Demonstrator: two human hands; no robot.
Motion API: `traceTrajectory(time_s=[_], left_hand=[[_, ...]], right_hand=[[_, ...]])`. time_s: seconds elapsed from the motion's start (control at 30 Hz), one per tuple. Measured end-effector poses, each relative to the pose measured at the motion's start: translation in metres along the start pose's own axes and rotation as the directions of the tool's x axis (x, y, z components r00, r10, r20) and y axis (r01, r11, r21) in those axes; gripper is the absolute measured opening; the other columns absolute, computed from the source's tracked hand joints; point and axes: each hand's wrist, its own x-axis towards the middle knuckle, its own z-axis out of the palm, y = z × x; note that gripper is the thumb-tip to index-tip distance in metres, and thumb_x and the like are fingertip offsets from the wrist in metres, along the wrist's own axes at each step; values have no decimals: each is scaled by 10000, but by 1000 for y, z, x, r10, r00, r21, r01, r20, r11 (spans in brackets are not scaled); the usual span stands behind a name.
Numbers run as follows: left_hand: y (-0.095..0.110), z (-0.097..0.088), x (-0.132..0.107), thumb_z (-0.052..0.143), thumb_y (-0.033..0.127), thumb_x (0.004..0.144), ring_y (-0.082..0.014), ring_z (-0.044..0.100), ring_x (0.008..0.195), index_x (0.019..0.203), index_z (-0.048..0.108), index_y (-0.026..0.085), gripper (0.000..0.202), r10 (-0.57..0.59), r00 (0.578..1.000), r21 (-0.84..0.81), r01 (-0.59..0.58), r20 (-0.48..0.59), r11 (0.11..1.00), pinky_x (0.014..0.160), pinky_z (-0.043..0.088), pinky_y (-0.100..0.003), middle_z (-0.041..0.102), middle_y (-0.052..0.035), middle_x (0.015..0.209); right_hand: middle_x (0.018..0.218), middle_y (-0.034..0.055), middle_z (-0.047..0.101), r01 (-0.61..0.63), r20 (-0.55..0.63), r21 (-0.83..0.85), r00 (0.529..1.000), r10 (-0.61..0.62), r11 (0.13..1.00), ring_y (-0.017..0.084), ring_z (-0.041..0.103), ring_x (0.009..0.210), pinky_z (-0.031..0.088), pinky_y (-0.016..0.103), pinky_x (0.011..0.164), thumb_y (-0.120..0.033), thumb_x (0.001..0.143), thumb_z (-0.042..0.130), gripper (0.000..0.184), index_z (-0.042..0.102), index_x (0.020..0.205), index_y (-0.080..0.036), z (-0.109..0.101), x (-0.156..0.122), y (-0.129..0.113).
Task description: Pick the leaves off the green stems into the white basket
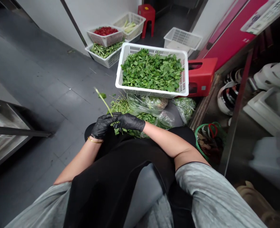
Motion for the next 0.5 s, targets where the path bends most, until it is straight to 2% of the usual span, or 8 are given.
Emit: traceTrajectory(time_s=[0.1, 0.2, 0.23, 0.27, 0.33, 0.4, 0.43, 0.5], left_hand=[[-1, 1, 7, 892, 281, 641, -295, 751, 987, 757, 784, 168, 195, -76, 992, -156, 61, -96, 986, 911, 588, -392, 804, -88, 869], [-1, -8, 16, 816, 215, 739, -276, 766, 952, 716, 706, 168, 122, -195, 944, -365, 88, -267, 927, 913, 610, -418, 783, -89, 794], [0, -12, 18, 784, 193, 773, -273, 768, 957, 719, 689, 165, 113, -215, 931, -411, 79, -296, 908, 927, 610, -435, 781, -94, 792], [1, -15, 21, 760, 177, 796, -277, 768, 972, 725, 678, 162, 109, -228, 927, -441, 78, -299, 894, 942, 608, -454, 783, -102, 803], [2, -17, 23, 736, 181, 828, -295, 758, 1033, 763, 686, 153, 87, -236, 940, -465, 99, -245, 880, 974, 596, -492, 793, -126, 875], [1, -9, 25, 739, 232, 846, -310, 739, 1100, 807, 708, 150, 96, -226, 958, -468, 120, -177, 876, 1005, 578, -512, 798, -144, 949], [0, -3, 25, 748, 253, 846, -310, 730, 1126, 812, 713, 154, 110, -207, 965, -471, 109, -160, 876, 1023, 569, -510, 799, -141, 962], [-3, 12, 26, 761, 259, 838, -294, 714, 1166, 796, 712, 169, 111, -140, 976, -487, 41, -168, 872, 1064, 547, -485, 802, -118, 952]], right_hand=[[921, 35, 796, 56, 0, 24, 998, -56, 998, 222, 736, 954, 549, 325, 924, -255, 833, 750, 60, 803, 837, -227, 10, -12, -7], [971, 58, 792, 102, 206, 170, 969, -137, 980, 195, 743, 921, 564, 297, 876, -293, 870, 724, 119, 795, 914, -207, 22, -35, -15], [969, 67, 789, 93, 218, 214, 966, -141, 972, 189, 744, 899, 569, 289, 849, -337, 888, 718, 156, 790, 925, -203, 23, -42, -17], [952, 75, 786, 74, 155, 248, 981, -115, 966, 187, 744, 869, 574, 286, 818, -396, 901, 711, 211, 784, 921, -198, 22, -47, -17], [906, 87, 779, 16, -129, 288, 991, 22, 957, 195, 734, 815, 581, 297, 764, -515, 888, 715, 336, 770, 890, -184, 15, -47, -15], [870, 85, 773, -49, -332, 325, 929, 163, 944, 203, 722, 781, 583, 310, 739, -576, 813, 774, 412, 763, 871, -168, 7, -36, -8], [838, 77, 768, -82, -333, 355, 920, 208, 931, 201, 715, 757, 584, 313, 729, -580, 762, 815, 434, 760, 852, -159, 4, -27, -4], [755, 53, 749, -139, -222, 439, 940, 257, 888, 184, 698, 694, 589, 318, 722, -576, 680, 866, 464, 746, 790, -142, 5, -10, 7]])
